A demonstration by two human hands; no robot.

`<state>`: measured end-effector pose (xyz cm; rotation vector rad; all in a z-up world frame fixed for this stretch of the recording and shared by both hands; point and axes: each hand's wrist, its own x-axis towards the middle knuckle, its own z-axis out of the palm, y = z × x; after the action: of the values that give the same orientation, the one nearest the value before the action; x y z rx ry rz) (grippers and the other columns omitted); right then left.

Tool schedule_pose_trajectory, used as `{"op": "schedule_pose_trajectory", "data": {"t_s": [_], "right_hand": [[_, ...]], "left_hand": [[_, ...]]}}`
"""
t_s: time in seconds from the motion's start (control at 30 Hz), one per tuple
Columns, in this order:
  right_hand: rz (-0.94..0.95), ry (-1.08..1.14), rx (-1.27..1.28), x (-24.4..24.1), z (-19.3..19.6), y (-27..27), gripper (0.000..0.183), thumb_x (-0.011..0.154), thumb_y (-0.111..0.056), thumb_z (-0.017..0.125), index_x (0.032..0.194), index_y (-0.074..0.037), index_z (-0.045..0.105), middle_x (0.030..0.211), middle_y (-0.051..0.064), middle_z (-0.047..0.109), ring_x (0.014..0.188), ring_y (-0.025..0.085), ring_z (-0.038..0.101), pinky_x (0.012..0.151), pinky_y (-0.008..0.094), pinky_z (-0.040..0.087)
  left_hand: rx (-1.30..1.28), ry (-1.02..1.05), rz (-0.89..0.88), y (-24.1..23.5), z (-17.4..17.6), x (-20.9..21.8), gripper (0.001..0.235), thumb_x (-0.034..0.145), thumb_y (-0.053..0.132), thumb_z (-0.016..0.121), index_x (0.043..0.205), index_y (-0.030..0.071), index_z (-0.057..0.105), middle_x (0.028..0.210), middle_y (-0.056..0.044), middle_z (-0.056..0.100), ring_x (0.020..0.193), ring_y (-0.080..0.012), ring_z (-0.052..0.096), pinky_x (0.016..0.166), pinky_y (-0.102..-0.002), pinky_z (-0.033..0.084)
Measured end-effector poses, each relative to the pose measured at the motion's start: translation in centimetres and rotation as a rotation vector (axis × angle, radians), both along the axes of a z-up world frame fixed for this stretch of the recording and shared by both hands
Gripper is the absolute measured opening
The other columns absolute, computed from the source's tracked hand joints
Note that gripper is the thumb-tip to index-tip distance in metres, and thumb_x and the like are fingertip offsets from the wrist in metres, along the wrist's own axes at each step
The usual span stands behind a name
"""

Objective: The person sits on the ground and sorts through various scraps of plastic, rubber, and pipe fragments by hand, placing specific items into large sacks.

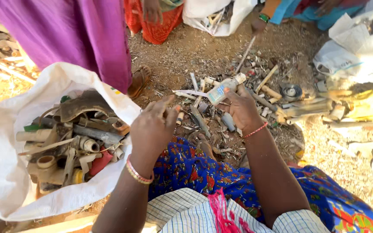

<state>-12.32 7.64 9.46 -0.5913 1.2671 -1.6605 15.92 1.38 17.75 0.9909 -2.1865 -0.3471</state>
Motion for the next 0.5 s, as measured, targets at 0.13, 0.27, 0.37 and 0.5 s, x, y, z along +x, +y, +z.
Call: {"op": "schedule_pose_trajectory", "data": {"t_s": [0.13, 0.27, 0.37, 0.5], "right_hand": [[0.098, -0.05, -0.09, 1.7, 3.3, -1.4, 0.036, 0.105, -0.018, 0.058, 0.136, -0.004, 0.047, 0.128, 0.013, 0.064, 0.117, 0.028, 0.068, 0.097, 0.05, 0.058], [0.176, -0.117, -0.129, 3.1, 6.0, -2.7, 0.035, 0.105, -0.017, 0.054, 0.137, -0.006, 0.048, 0.127, 0.012, 0.064, 0.119, 0.028, 0.068, 0.097, 0.054, 0.06], [0.17, -0.107, -0.148, 3.7, 8.0, -3.0, 0.036, 0.105, -0.019, 0.053, 0.139, -0.007, 0.047, 0.127, 0.012, 0.064, 0.12, 0.029, 0.066, 0.098, 0.054, 0.059], [0.078, -0.085, -0.213, 3.9, 10.2, -4.5, 0.039, 0.104, -0.021, 0.055, 0.14, -0.008, 0.046, 0.129, 0.013, 0.061, 0.12, 0.031, 0.064, 0.101, 0.056, 0.055]], "left_hand": [[0.02, -0.141, 0.276, 0.0, 2.1, 8.1, 0.039, 0.099, 0.043, 0.069, 0.126, 0.015, 0.074, 0.096, -0.009, 0.074, 0.093, -0.0302, 0.069, 0.085, -0.042, 0.053], [-0.177, -0.398, 0.487, -3.7, -2.4, 14.9, 0.061, 0.09, 0.051, 0.071, 0.135, 0.011, 0.069, 0.138, -0.02, 0.062, 0.136, -0.0416, 0.048, 0.112, -0.059, 0.032], [-0.195, -0.381, 0.521, -7.1, -7.6, 16.6, 0.084, 0.093, 0.061, 0.067, 0.152, 0.001, 0.06, 0.156, -0.038, 0.039, 0.141, -0.0518, 0.031, 0.106, -0.069, 0.018], [-0.04, -0.35, 0.569, -7.7, -11.8, 17.4, 0.075, 0.092, 0.057, 0.065, 0.148, 0.007, 0.062, 0.158, -0.035, 0.037, 0.147, -0.0491, 0.031, 0.113, -0.069, 0.019]]}}
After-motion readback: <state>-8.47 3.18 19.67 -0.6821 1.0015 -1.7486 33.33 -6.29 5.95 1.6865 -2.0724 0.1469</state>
